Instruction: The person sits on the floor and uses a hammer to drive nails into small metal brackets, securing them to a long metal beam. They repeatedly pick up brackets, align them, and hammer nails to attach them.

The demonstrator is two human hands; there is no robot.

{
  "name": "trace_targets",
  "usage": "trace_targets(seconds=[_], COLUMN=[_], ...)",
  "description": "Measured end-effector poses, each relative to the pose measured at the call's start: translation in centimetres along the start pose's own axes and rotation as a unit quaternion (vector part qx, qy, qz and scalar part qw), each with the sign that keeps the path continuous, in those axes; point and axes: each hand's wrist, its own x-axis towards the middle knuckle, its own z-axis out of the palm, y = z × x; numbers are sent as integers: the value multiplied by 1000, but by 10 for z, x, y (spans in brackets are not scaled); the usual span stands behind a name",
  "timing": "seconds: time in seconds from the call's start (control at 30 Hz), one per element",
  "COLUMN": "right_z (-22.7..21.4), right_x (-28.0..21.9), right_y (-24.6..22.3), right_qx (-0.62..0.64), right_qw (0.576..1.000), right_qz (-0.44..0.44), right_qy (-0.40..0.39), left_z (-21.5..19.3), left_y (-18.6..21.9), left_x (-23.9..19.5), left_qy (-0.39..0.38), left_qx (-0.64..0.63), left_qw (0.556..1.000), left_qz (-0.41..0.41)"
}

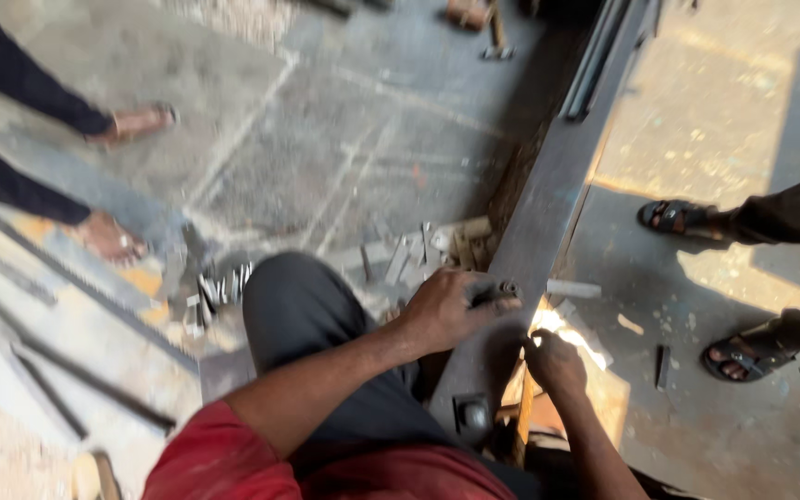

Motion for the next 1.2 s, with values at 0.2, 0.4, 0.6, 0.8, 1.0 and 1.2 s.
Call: trace_targets(seconds=[0.2, 0.4, 0.6, 0.8, 1.0, 1.2], right_z=[-3, 2, 30, 16, 7, -13], right_x=[-19, 9, 33, 26, 20, 12], right_y=[-18, -39, -71, -79, -95, -111], right_qx=[101, 243, 269, 252, 248, 240], right_qw=[994, 966, 947, 952, 951, 949], right_qz=[-7, 64, 59, 132, 128, 145], right_qy=[30, 61, 162, 110, 131, 141], left_z=[75, 41, -40, -13, 36, 53], left_y=[-15, -98, -271, -401, -468, -447], left_x=[-32, 32, 71, -4, -22, 25], left_qy=[-243, -197, 101, 185, 187, 209], left_qx=[178, 170, 105, 190, 217, 180], left_qw=[953, 946, 859, 734, 682, 751], left_qz=[31, -194, -491, -626, -673, -600])
